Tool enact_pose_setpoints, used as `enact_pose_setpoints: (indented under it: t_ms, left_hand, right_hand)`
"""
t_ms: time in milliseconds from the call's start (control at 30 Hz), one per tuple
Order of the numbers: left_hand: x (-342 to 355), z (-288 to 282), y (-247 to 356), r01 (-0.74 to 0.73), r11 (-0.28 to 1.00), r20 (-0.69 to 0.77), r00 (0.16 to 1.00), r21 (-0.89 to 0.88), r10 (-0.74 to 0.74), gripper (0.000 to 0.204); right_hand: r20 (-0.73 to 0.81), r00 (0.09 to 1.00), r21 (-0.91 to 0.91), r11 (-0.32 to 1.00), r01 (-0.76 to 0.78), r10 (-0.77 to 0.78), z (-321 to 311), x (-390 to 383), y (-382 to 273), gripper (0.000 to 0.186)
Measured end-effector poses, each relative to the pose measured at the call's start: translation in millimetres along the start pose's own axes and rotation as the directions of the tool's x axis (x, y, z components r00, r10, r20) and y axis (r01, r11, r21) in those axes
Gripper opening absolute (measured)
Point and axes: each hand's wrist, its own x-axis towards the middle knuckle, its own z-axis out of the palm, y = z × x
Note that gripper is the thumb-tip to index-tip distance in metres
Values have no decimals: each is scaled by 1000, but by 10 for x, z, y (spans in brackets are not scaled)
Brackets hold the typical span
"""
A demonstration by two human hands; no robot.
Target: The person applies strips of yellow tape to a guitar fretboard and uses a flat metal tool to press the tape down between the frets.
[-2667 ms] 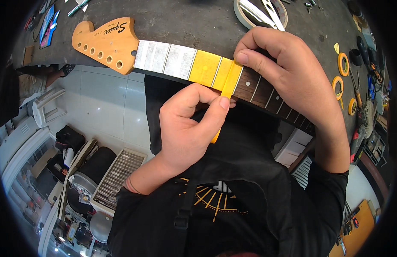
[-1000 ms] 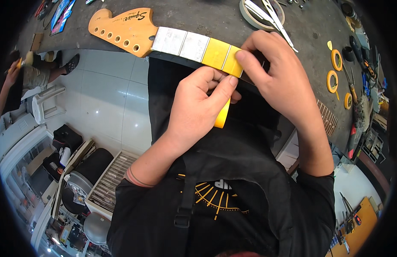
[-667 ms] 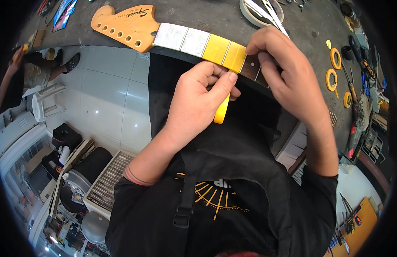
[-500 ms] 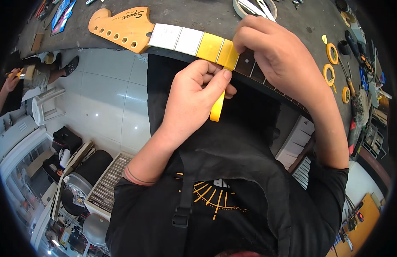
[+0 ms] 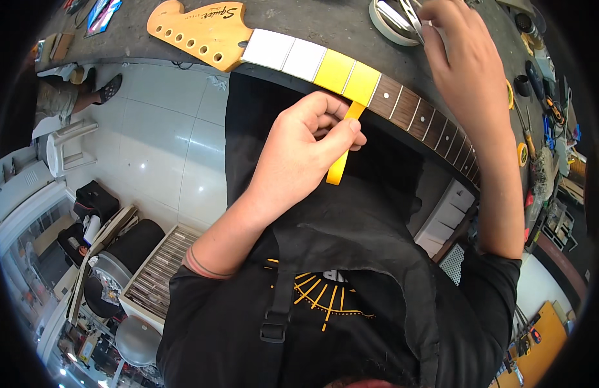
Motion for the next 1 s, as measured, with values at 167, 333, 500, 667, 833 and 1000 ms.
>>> enact_pose_setpoints:
  t_ms: [167,333,500,667,833,1000]
  left_hand:
    - [-71,-10,-53,29,993,5,1000,-116,-29,22]
    - [-93,10,-26,30,991,-7,999,-129,-31,23]
    - [-84,19,-55,25,991,-12,1000,-131,-27,21]
    - [-111,13,-131,-7,990,-33,999,-138,3,14]
    - [-137,46,-103,-33,988,-56,998,-148,25,12]
    - [-155,62,-87,-70,991,-85,995,-116,60,11]
  right_hand:
    - [285,837,138,845,-517,466,33,-121,-24,38]
    - [292,863,479,719,-504,412,147,-182,200,43]
    - [317,859,686,529,-500,401,-78,-285,120,44]
    - [66,956,658,708,-256,285,-321,-626,-480,43]
    - [43,997,523,849,-77,63,-246,-805,-617,54]
    - [79,996,452,889,-70,38,-215,-838,-649,53]
